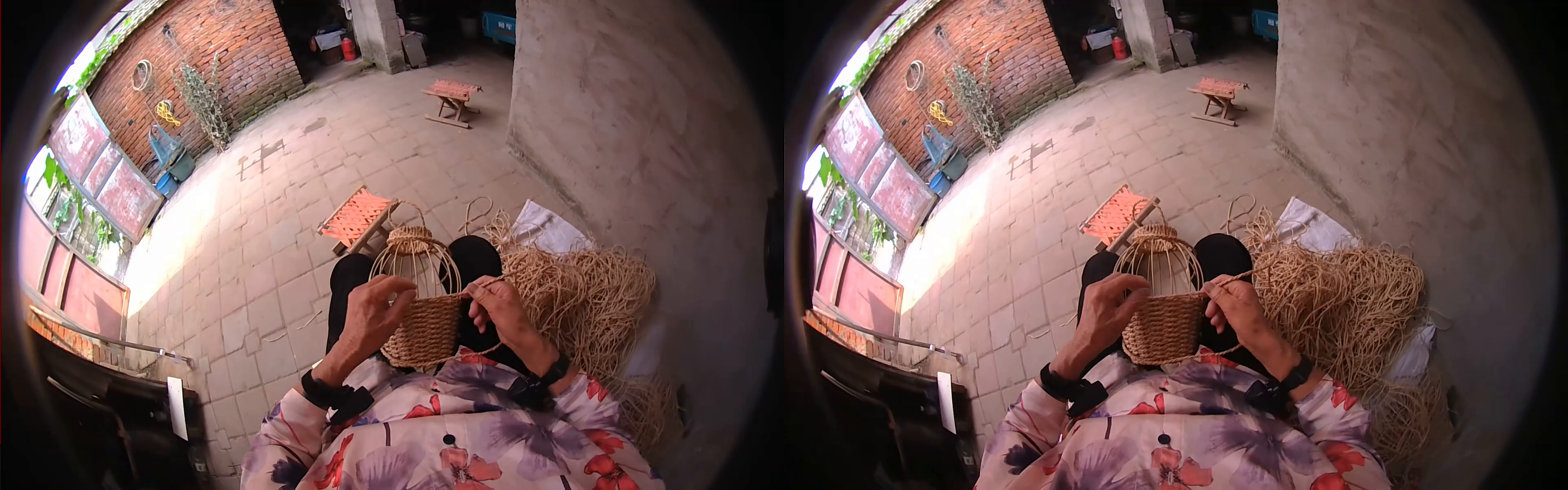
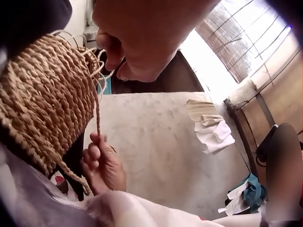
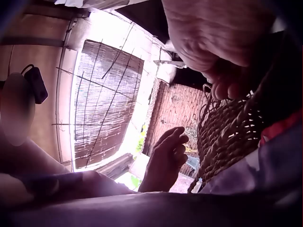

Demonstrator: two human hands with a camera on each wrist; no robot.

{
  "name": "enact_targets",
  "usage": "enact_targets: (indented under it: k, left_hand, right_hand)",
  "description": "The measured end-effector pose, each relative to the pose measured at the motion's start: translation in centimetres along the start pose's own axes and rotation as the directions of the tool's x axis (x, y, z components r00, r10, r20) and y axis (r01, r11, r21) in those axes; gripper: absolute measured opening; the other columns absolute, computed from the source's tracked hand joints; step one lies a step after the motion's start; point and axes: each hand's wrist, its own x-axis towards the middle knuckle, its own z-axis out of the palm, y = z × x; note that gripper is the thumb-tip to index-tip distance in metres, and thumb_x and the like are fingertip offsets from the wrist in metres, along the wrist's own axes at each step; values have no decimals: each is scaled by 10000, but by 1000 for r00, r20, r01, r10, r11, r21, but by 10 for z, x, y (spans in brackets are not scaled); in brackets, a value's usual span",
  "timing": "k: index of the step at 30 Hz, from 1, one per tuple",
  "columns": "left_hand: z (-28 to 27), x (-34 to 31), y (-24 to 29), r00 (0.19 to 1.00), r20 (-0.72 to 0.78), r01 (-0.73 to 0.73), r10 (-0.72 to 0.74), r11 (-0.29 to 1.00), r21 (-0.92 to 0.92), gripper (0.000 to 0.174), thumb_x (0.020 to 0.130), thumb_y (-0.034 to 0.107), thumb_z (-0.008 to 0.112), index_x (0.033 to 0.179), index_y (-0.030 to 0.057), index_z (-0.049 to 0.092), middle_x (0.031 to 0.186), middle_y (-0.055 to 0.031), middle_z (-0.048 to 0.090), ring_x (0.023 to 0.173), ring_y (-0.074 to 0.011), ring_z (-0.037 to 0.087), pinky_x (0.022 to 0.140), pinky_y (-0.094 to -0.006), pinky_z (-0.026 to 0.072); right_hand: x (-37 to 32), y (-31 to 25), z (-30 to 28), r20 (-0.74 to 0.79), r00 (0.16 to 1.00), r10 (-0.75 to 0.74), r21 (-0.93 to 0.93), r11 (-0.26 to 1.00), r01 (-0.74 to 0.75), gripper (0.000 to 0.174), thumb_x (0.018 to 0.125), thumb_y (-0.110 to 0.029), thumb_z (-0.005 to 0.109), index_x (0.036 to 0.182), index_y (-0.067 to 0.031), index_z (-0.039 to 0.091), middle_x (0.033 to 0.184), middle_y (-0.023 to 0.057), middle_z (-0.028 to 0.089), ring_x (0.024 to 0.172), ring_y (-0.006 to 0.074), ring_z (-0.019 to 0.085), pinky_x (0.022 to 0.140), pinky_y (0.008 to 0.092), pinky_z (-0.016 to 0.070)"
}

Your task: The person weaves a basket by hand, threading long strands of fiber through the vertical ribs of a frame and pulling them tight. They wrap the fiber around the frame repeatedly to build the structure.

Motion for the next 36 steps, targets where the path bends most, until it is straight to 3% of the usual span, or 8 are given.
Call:
enact_targets:
  k: [12, 15, 19, 24, 26, 28, 30, 36]
  left_hand:
    - [32, 7, 1, 960, 40, 274, -278, 959, 72, 153, 759, 127, 658, 891, 55, 629, 728, -62, 665, 660, -139, 643, 596, -272, 490]
    - [37, 0, -19, 962, 17, 271, -273, 945, -182, 137, 765, 105, 622, 902, 108, 612, 717, -29, 655, 640, -144, 623, 599, -296, 486]
    - [22, -8, -31, 933, 139, 348, -333, 728, -590, 131, 785, 54, 626, 906, 82, 587, 723, 5, 620, 627, -64, 553, 573, -232, 460]
    - [15, -11, -38, 933, 183, 359, -310, 757, -546, 107, 848, 82, 643, 931, 79, 575, 772, 21, 601, 666, -36, 526, 556, -188, 418]
    - [11, -13, -38, 938, 185, 346, -293, 764, -545, 116, 844, 81, 643, 943, 74, 583, 775, 9, 610, 656, -44, 532, 559, -198, 427]
    - [8, -12, -31, 945, 187, 327, -268, 774, -542, 126, 841, 80, 643, 955, 69, 590, 777, -3, 618, 645, -52, 538, 562, -208, 435]
    - [2, -11, -19, 998, -16, 60, -60, 998, 21, 153, 830, 75, 637, 977, 55, 600, 758, -35, 627, 603, -78, 547, 558, -238, 455]
    - [13, -5, 2, 999, 40, -8, 10, 998, -54, 213, 840, 41, 587, 1052, 32, 599, 751, -72, 648, 554, -96, 561, 526, -260, 471]
  right_hand:
    - [49, -43, 34, 132, 964, -230, 23, 973, 230, 108, 935, -154, 607, 998, -67, 601, 815, 1, 636, 750, 63, 607, 635, 197, 473]
    - [58, -50, 51, 251, 913, -322, -725, 562, 398, 185, 816, -221, 668, 818, -37, 648, 777, 112, 658, 719, 242, 645, 653, 343, 500]
    - [64, -35, 78, 390, 814, -430, -878, 91, 469, 159, 802, -169, 582, 853, -39, 658, 767, 162, 644, 731, 341, 639, 656, 416, 509]
    - [56, -21, 88, 262, 829, -494, -864, 263, 429, 135, 767, -131, 591, 866, -56, 645, 804, 168, 658, 765, 337, 662, 671, 433, 519]
    - [40, -30, 80, 82, 904, -420, -688, 632, 356, 118, 782, -92, 586, 887, -48, 618, 777, 180, 645, 744, 340, 659, 639, 432, 508]
    - [31, -25, 62, 54, 899, -435, -725, 602, 335, 98, 788, -80, 587, 875, -42, 609, 756, 178, 637, 727, 336, 656, 630, 428, 502]
    - [21, -17, 42, 24, 889, -458, -757, 572, 316, 78, 794, -67, 587, 864, -36, 600, 736, 176, 629, 711, 331, 652, 622, 425, 496]
    - [11, -6, -10, -69, 898, -434, -773, 593, 227, 131, 855, -147, 636, 883, -23, 603, 692, 114, 626, 611, 224, 619, 558, 323, 472]
